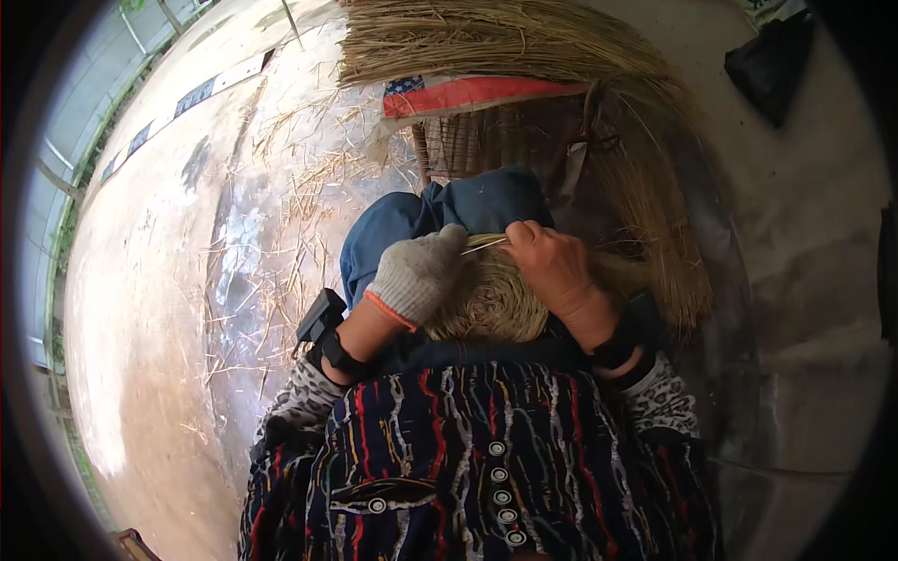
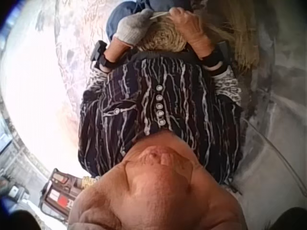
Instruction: The recorder is weaving a basket or similar container using dried straw materials.
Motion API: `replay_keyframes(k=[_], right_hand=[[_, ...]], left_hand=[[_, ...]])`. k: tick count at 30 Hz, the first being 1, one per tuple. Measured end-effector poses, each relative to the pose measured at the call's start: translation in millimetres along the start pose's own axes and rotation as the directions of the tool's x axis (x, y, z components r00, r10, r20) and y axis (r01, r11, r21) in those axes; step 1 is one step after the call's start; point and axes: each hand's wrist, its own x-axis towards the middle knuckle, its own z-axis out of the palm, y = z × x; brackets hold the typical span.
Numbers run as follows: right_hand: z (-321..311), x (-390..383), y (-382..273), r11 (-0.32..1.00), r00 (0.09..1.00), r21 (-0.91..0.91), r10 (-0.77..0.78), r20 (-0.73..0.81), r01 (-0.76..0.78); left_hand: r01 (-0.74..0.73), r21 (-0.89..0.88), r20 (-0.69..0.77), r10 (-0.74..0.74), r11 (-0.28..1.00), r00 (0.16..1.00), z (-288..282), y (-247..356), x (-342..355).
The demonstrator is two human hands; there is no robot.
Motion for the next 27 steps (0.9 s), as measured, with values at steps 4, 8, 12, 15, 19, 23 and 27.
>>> replay_keyframes(k=[4,8,12,15,19,23,27], right_hand=[[9.8,-8.2,-5.1,0.989,0.990,0.049,0.141,0.001,-0.141],[13.5,-4.4,-7.8,0.984,0.993,0.139,0.115,-0.010,-0.112],[17.4,-2.0,-7.6,0.984,0.994,0.143,0.105,0.013,-0.106],[23.9,-2.7,-1.6,0.978,0.992,0.163,0.122,0.034,-0.126],[19.7,1.7,-1.8,0.980,0.993,0.167,0.100,0.061,-0.108],[15.3,13.0,-10.7,0.983,1.000,0.184,-0.016,0.026,0.011],[16.2,14.7,-10.8,0.974,0.996,0.207,-0.084,-0.027,0.088]], left_hand=[[-0.046,-0.039,-0.073,0.043,0.998,0.996,-4.8,1.7,-7.1],[-0.009,-0.007,-0.053,0.009,1.000,0.999,-1.4,-4.3,-12.0],[0.057,0.046,0.004,-0.057,0.997,0.998,-1.9,-4.4,-12.7],[-0.186,0.037,-0.297,0.189,0.982,0.936,2.1,-36.7,-9.1],[0.127,-0.252,-0.371,-0.217,0.959,0.903,-30.3,-61.7,10.5],[0.173,-0.632,-0.350,-0.477,0.756,0.806,-5.2,-98.8,51.2],[0.190,-0.491,-0.474,-0.444,0.850,0.760,14.2,-114.5,88.8]])
